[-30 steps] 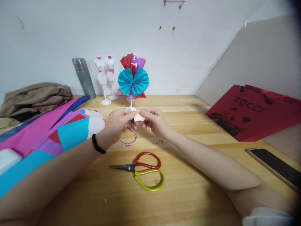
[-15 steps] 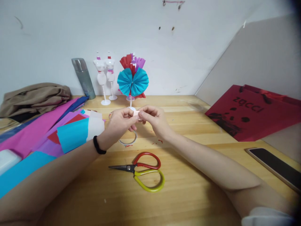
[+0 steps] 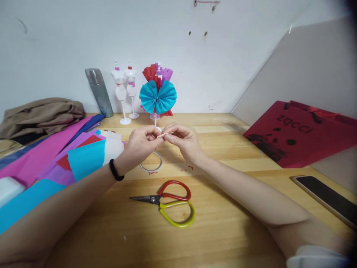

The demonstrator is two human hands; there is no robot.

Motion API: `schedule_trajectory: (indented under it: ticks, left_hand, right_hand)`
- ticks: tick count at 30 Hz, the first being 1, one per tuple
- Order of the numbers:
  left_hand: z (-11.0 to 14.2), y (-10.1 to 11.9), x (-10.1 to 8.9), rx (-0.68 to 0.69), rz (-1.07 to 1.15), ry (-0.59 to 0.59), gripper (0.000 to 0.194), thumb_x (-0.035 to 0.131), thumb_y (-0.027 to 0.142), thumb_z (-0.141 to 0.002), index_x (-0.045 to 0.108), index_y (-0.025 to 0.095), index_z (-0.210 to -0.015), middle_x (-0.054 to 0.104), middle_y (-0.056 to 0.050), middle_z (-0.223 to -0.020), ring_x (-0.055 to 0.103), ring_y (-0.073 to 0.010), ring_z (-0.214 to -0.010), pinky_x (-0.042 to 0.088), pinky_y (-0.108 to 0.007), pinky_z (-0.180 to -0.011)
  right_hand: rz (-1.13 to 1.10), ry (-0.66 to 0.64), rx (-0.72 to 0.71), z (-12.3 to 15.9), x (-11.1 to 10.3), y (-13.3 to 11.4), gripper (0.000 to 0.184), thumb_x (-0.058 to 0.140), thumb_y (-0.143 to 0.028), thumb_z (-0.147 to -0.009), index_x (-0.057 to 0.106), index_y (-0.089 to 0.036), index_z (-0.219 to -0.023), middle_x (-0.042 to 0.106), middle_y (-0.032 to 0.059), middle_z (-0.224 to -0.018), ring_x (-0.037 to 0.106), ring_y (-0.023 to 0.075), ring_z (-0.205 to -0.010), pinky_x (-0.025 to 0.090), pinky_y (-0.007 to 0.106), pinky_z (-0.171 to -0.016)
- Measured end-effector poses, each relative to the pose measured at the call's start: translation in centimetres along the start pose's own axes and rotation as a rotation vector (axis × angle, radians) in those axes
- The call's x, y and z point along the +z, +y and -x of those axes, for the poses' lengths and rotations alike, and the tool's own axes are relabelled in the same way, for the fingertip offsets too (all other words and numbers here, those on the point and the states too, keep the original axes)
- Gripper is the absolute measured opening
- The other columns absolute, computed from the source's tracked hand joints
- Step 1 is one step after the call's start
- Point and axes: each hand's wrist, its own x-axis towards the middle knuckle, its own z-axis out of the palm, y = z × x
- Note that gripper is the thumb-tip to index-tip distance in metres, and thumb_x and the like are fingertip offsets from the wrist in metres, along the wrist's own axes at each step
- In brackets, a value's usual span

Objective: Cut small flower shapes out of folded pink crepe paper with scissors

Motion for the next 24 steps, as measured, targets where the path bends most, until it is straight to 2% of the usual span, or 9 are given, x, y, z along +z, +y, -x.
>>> schedule_trajectory:
  ticks: [3, 6, 11, 14, 17, 19, 20, 21, 24]
  left_hand:
    - [0.0, 0.3, -0.2, 0.103, -0.159, 0.069, 0.019, 0.065, 0.031, -0.079, 0.061, 0.016, -0.069, 0.061, -0.001, -0.062, 0.052, -0.0112, -0.056, 0.039, -0.023, -0.051]
    - [0.0, 0.3, -0.4, 0.164, -0.258, 0.076, 0.016, 0.065, 0.027, -0.08, 0.063, 0.016, -0.069, 0.061, 0.0, -0.061, 0.049, -0.0105, -0.055, 0.038, -0.022, -0.051]
    - [0.0, -0.5, -0.2, 0.087, -0.058, 0.008, 0.017, 0.071, 0.033, -0.078, 0.072, 0.017, -0.084, 0.067, -0.002, -0.075, 0.058, -0.0137, -0.068, 0.046, -0.024, -0.059]
    - [-0.1, -0.3, -0.1, 0.098, 0.053, -0.003, 0.016, 0.072, 0.032, -0.077, 0.074, 0.016, -0.079, 0.069, -0.005, -0.08, 0.062, -0.0152, -0.073, 0.049, -0.026, -0.064]
    - [-0.1, 0.6, -0.3, 0.102, 0.09, 0.03, 0.017, 0.074, 0.033, -0.076, 0.074, 0.016, -0.071, 0.07, -0.006, -0.085, 0.062, -0.0138, -0.072, 0.049, -0.026, -0.062]
    - [0.0, 1.3, -0.6, 0.037, 0.128, 0.065, 0.019, 0.073, 0.034, -0.077, 0.073, 0.016, -0.074, 0.07, -0.005, -0.077, 0.06, -0.012, -0.063, 0.047, -0.024, -0.056]
    - [0.0, 1.7, -0.8, -0.015, 0.159, 0.082, 0.019, 0.073, 0.035, -0.077, 0.073, 0.016, -0.076, 0.068, -0.003, -0.065, 0.058, -0.0112, -0.055, 0.045, -0.023, -0.052]
    - [0.0, 2.1, -0.9, -0.047, 0.183, 0.089, 0.02, 0.072, 0.035, -0.078, 0.072, 0.015, -0.076, 0.064, -0.001, -0.057, 0.056, -0.0106, -0.05, 0.044, -0.022, -0.049]
    - [0.0, 2.9, -1.4, -0.089, 0.242, 0.058, 0.022, 0.072, 0.035, -0.078, 0.07, 0.013, -0.075, 0.061, 0.001, -0.05, 0.056, -0.01, -0.046, 0.043, -0.02, -0.045]
  right_hand:
    - [0.13, 0.047, -0.044, 0.1, 0.0, 0.0, 0.013, 0.076, -0.032, -0.079, 0.072, -0.022, -0.085, 0.072, 0.0016, -0.088, 0.066, 0.0165, -0.083, 0.051, 0.033, -0.08]
    - [0.196, 0.045, -0.1, 0.1, 0.0, 0.0, 0.01, 0.074, -0.03, -0.081, 0.071, -0.021, -0.08, 0.07, 0.001, -0.081, 0.064, 0.0161, -0.08, 0.05, 0.032, -0.08]
    - [0.028, 0.042, -0.058, 0.0, 0.0, 0.1, 0.007, 0.075, -0.024, -0.078, 0.07, -0.021, -0.074, 0.068, -0.0008, -0.082, 0.065, 0.0145, -0.08, 0.052, 0.03, -0.078]
    - [-0.015, 0.041, -0.041, 0.0, 0.1, 0.4, 0.009, 0.076, -0.026, -0.076, 0.068, -0.021, -0.073, 0.068, -0.0012, -0.08, 0.065, 0.0145, -0.075, 0.053, 0.031, -0.075]
    - [0.042, 0.084, -0.07, -0.1, 0.0, -0.1, 0.007, 0.072, -0.027, -0.079, 0.069, -0.02, -0.079, 0.068, 0.0, -0.082, 0.064, 0.0143, -0.075, 0.052, 0.03, -0.073]
    - [0.145, 0.085, -0.092, -0.1, -0.3, -1.3, 0.008, 0.067, -0.027, -0.082, 0.068, -0.019, -0.083, 0.067, 0.0006, -0.083, 0.062, 0.0131, -0.074, 0.05, 0.028, -0.069]
    - [0.212, 0.021, -0.084, 0.0, -0.4, -2.3, 0.009, 0.065, -0.027, -0.083, 0.067, -0.018, -0.082, 0.066, -0.0001, -0.079, 0.06, 0.0118, -0.069, 0.048, 0.026, -0.066]
    - [0.293, -0.146, -0.044, 0.2, -0.4, -3.4, 0.012, 0.064, -0.027, -0.084, 0.065, -0.017, -0.077, 0.063, -0.0013, -0.072, 0.056, 0.0107, -0.063, 0.045, 0.025, -0.061]
    - [0.622, -0.927, 0.134, 1.6, 0.5, -6.7, 0.013, 0.069, -0.027, -0.083, 0.066, -0.016, -0.077, 0.064, -0.0008, -0.068, 0.054, 0.0111, -0.06, 0.038, 0.023, -0.055]
